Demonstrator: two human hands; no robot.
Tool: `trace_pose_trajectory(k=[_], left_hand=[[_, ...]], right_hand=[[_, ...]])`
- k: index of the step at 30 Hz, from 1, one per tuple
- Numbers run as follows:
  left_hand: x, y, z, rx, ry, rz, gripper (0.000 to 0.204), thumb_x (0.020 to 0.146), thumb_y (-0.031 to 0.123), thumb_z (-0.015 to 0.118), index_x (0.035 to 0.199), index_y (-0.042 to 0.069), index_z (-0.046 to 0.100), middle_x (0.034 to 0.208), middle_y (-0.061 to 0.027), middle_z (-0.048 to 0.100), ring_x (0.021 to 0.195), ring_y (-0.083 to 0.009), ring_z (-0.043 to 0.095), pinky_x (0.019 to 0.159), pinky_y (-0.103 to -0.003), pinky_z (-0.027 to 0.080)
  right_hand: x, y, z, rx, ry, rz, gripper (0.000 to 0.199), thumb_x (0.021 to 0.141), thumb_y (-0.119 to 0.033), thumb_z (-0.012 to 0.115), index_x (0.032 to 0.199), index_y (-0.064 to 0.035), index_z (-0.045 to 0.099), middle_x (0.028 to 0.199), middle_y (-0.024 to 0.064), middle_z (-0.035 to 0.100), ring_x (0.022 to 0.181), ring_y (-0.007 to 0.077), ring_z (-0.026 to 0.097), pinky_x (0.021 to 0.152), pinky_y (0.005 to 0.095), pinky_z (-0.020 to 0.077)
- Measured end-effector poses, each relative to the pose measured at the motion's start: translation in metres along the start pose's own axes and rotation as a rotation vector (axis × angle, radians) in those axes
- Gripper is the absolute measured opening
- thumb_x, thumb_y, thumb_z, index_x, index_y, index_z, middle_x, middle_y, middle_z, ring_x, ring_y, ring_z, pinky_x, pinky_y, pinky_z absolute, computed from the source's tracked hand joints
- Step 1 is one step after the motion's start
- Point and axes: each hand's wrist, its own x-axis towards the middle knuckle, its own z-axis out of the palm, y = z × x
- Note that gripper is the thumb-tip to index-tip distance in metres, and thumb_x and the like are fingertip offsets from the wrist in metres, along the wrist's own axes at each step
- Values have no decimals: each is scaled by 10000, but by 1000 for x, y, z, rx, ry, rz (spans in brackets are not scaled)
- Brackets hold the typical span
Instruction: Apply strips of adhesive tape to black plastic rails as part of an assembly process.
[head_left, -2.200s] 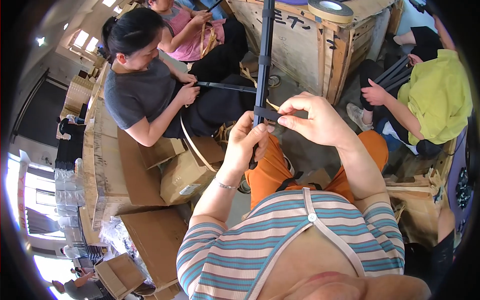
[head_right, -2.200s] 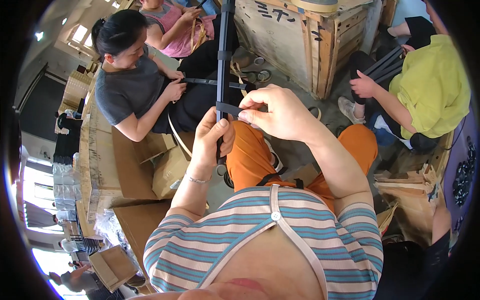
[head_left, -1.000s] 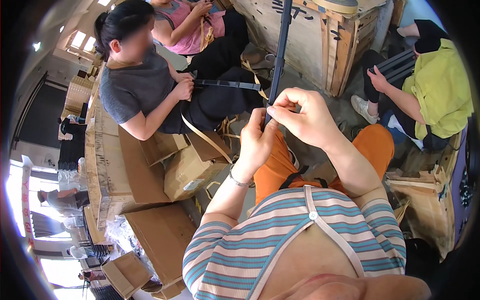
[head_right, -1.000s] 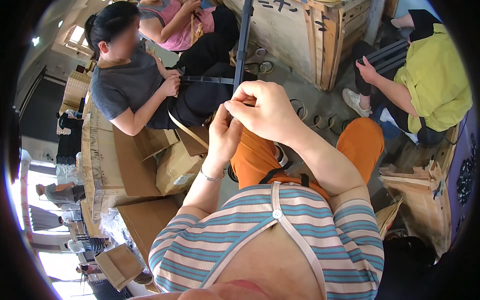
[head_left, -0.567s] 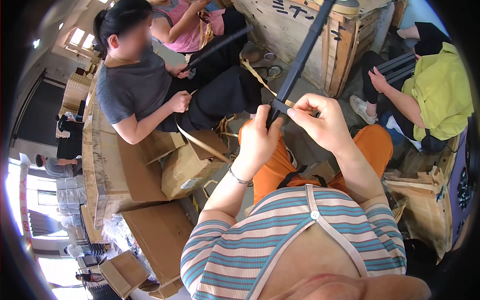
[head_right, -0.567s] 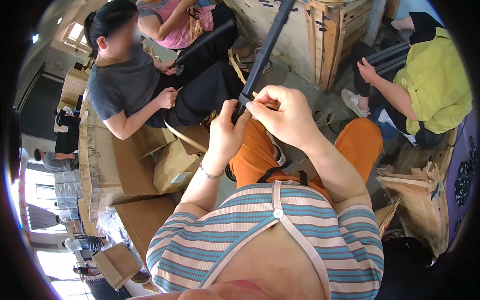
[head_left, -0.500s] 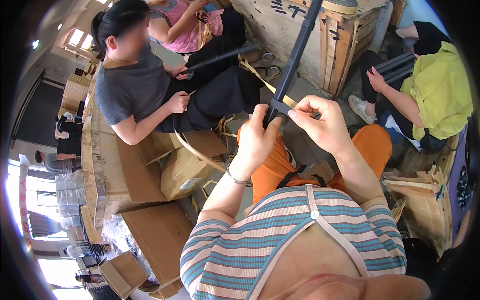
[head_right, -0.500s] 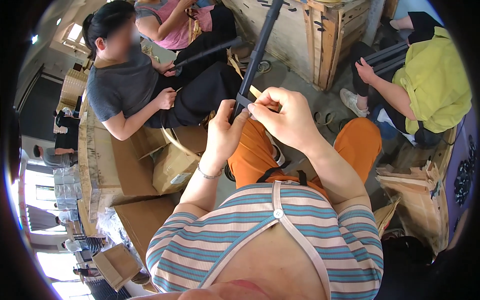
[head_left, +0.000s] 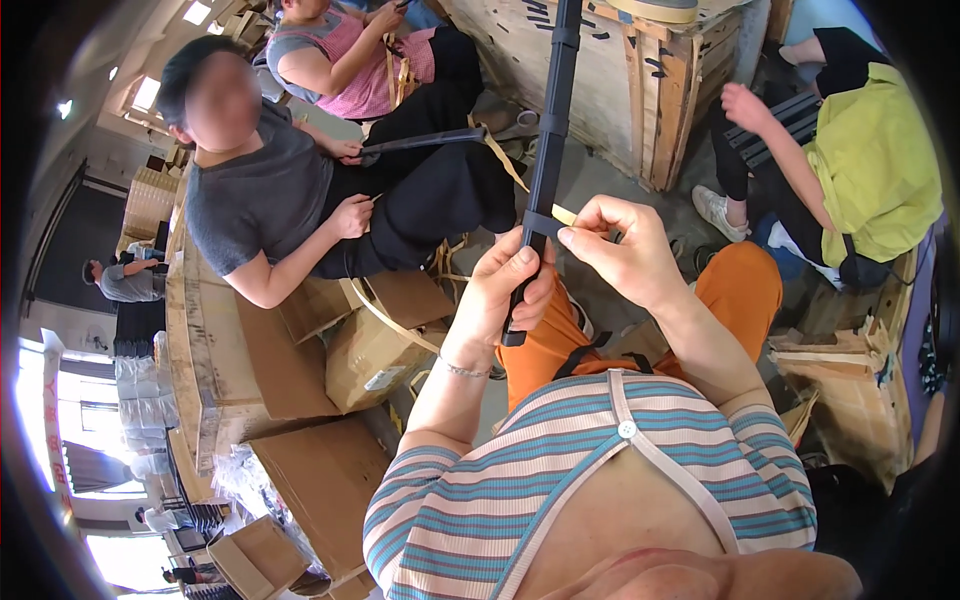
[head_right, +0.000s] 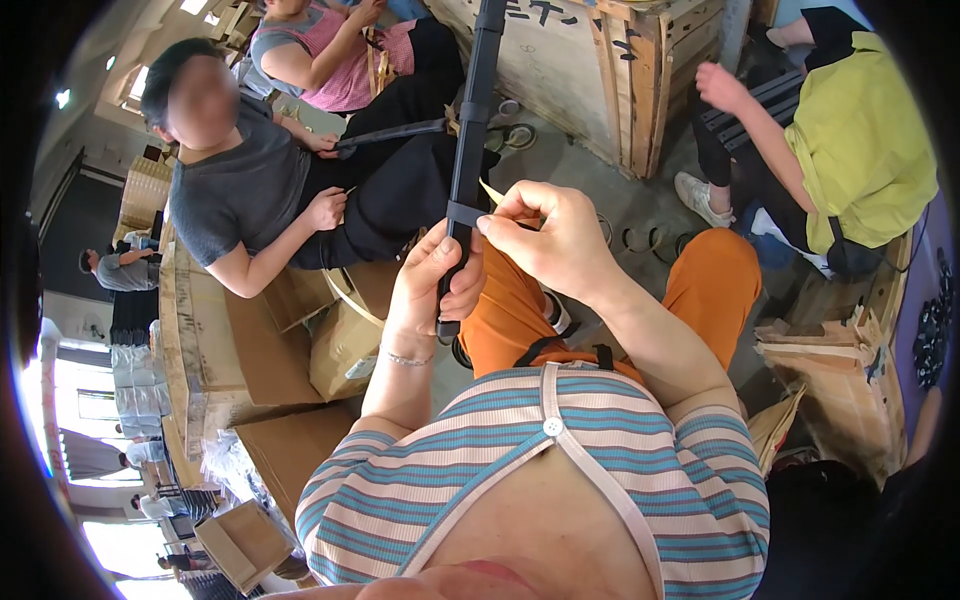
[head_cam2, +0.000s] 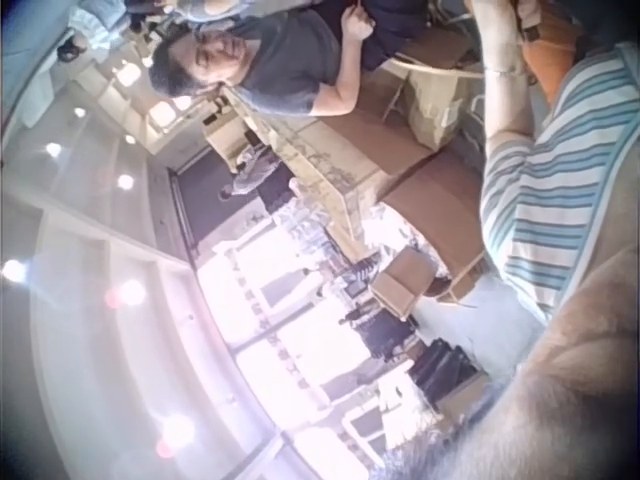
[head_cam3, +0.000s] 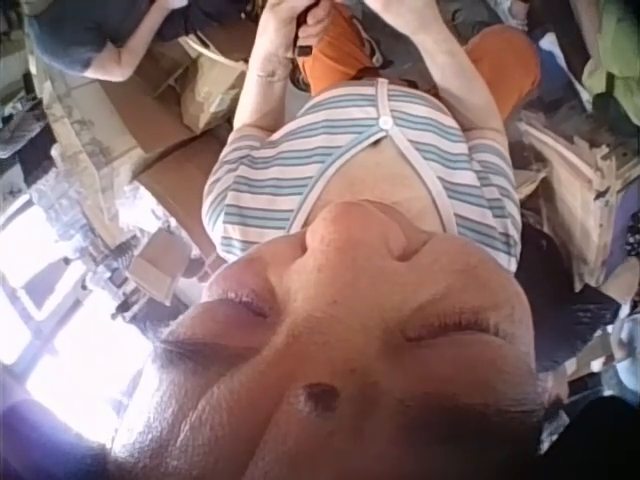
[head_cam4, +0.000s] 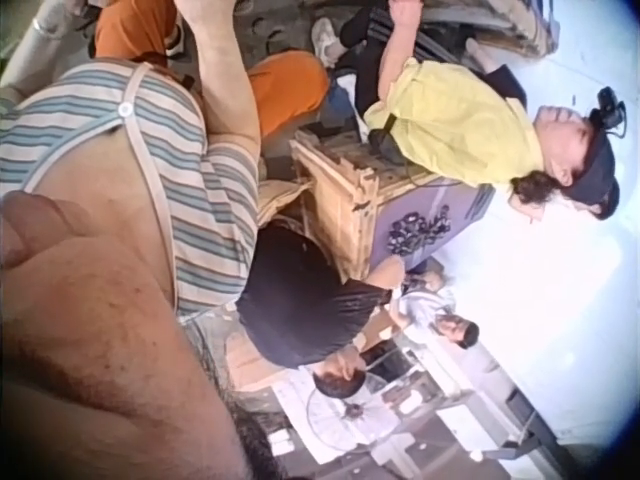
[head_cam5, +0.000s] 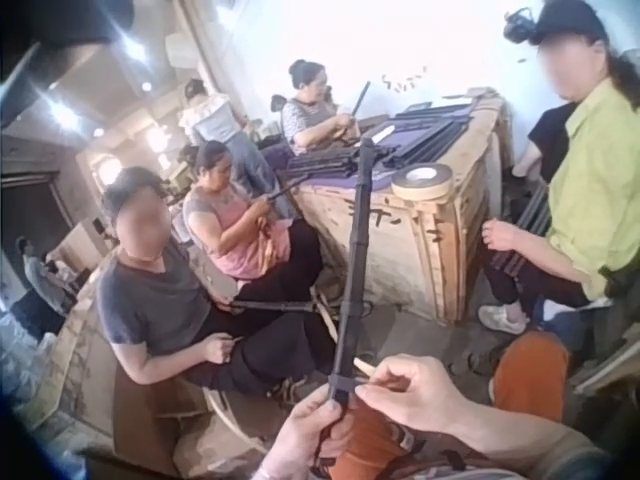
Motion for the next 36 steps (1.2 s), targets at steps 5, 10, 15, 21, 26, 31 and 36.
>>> trace_pose_trajectory(k=[5, 10, 15, 21, 26, 31, 36], left_hand=[[-2, -5, -4, 61, 10, 89, 264, 914, 263, 490, 984, 12, 445, 555, -27, 393, 372, -62, 302, 313, -186, 213], [-4, -6, -3, 214, 52, 164, 240, 913, 250, 495, 961, 22, 437, 560, -24, 398, 379, -59, 304, 326, -188, 215], [1, -9, -2, 286, 65, 164, 134, 932, 192, 469, 940, 65, 429, 577, 11, 394, 414, -40, 316, 361, -182, 237], [25, -22, -7, 630, 183, 356, 94, 932, 131, 434, 989, 56, 433, 596, 31, 405, 448, -39, 346, 387, -182, 269], [14, -21, 7, 76, -69, 340, 212, 920, 241, 478, 931, 38, 419, 551, -18, 382, 381, -72, 309, 324, -205, 230], [12, 22, 28, -163, -412, 398, 327, 916, 310, 481, 952, -7, 410, 564, -50, 396, 390, -96, 339, 314, -210, 250], [23, 27, 13, -310, -477, 318, 370, 934, 379, 408, 946, 9, 419, 555, -47, 386, 380, -99, 329, 299, -218, 270]], right_hand=[[2, -1, 5, 10, 27, 62, 200, 778, -94, 663, 640, -14, 541, 575, -50, 484, 567, 12, 399, 503, 193, 310], [3, 2, 10, 10, 44, 74, 215, 775, -97, 668, 626, -17, 535, 559, -50, 481, 545, 8, 390, 477, 189, 296], [6, 6, 8, -33, 87, 76, 225, 765, -89, 672, 611, -17, 524, 550, -47, 488, 533, 2, 392, 454, 189, 287], [17, -3, 6, -290, 219, 115, 246, 667, -190, 686, 609, 3, 544, 551, 115, 569, 529, 210, 595, 486, 291, 434], [32, 94, -48, -689, 547, 177, 211, 654, -207, 693, 640, -13, 611, 589, 122, 598, 578, 208, 610, 552, 321, 458], [45, 15, -180, 196, 901, 107, 256, 769, -279, 686, 623, -128, 540, 569, -36, 467, 503, 50, 410, 470, 192, 296], [63, -40, -154, 121, 844, -143, 172, 817, -304, 626, 779, -165, 534, 637, -79, 480, 587, 8, 437, 509, 155, 284]])
